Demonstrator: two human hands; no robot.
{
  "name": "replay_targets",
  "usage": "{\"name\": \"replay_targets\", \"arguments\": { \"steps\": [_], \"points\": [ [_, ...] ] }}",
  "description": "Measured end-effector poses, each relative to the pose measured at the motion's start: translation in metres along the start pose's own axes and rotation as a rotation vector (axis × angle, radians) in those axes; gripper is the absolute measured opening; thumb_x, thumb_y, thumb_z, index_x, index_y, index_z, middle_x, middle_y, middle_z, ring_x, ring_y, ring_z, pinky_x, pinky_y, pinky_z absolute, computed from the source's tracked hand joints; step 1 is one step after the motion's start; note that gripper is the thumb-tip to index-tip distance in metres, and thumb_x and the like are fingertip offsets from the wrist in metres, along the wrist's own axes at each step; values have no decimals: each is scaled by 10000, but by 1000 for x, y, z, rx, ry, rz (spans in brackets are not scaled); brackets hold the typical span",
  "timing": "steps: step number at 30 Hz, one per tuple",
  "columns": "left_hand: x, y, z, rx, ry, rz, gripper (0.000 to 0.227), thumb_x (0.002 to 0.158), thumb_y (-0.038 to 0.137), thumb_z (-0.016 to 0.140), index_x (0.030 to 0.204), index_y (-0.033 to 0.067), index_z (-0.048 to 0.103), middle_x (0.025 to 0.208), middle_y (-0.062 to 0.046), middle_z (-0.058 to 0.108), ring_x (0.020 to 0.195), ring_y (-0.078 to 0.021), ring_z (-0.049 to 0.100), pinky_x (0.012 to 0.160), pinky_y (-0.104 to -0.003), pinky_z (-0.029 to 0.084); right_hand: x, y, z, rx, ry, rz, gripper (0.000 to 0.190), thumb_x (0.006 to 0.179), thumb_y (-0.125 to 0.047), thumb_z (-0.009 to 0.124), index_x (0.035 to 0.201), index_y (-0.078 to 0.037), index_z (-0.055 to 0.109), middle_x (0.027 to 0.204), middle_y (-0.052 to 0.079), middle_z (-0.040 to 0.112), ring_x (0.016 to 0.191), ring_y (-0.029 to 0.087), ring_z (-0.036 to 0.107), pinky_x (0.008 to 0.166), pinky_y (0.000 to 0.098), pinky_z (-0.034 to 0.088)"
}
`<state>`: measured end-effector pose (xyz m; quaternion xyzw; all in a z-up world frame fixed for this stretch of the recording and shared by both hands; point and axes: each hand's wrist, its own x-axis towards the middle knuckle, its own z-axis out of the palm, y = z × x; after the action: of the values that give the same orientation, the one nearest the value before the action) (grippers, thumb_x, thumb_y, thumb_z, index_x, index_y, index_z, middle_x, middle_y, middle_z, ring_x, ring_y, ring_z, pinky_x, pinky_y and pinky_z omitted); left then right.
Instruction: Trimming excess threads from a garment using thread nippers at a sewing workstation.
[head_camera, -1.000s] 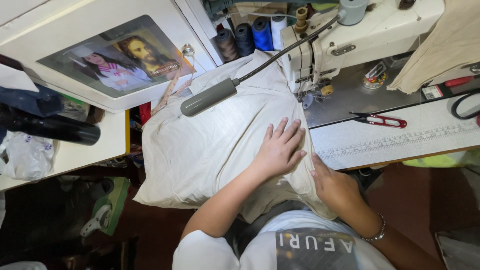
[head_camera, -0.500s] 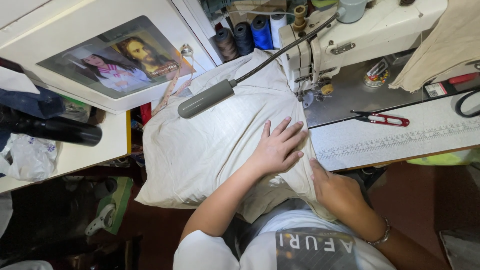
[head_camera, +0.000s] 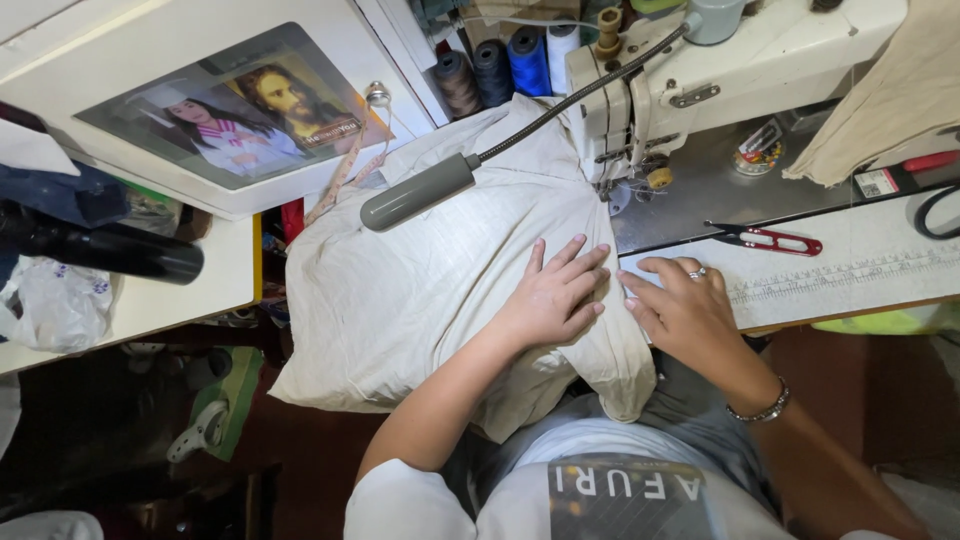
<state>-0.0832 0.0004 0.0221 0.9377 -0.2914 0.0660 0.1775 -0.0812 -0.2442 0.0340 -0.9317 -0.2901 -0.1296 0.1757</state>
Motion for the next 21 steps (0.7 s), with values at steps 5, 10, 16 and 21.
{"name": "replay_targets", "arguments": {
  "steps": [5,10,16,21],
  "points": [
    [-1,-4,4,-43,-12,-3,453,914,390,606,1322,194,587,1608,-55,441,1528,-335,362,1165,-762,218,-2,0,4,-62,47,-69,318,981,-464,556,1224,-335,717,1286,-1,626,1220,272,579,922,460,434],
    [-2,-6,-5,-3,3,-13,487,883,373,598,1345,223,567,1586,-41,452,1510,-317,387,1154,-748,256,3,2,3,-151,76,-167,289,981,-408,534,1217,-344,689,1212,13,649,1200,261,601,932,445,425],
    [10,-17,12,-11,36,-59,386,882,423,578,1226,254,622,1436,3,546,1427,-282,464,1117,-729,330,13,-10,-6,-140,135,-260,184,931,-269,548,1060,-253,678,1211,-16,686,1228,244,628,928,429,429],
    [26,0,-1,79,110,-94,517,981,447,532,1421,176,556,1485,-66,522,1431,-323,456,1120,-741,331,16,-13,-6,-98,125,-269,112,904,-224,555,878,-205,662,1094,-42,730,1206,224,655,932,414,452]
  ]
}}
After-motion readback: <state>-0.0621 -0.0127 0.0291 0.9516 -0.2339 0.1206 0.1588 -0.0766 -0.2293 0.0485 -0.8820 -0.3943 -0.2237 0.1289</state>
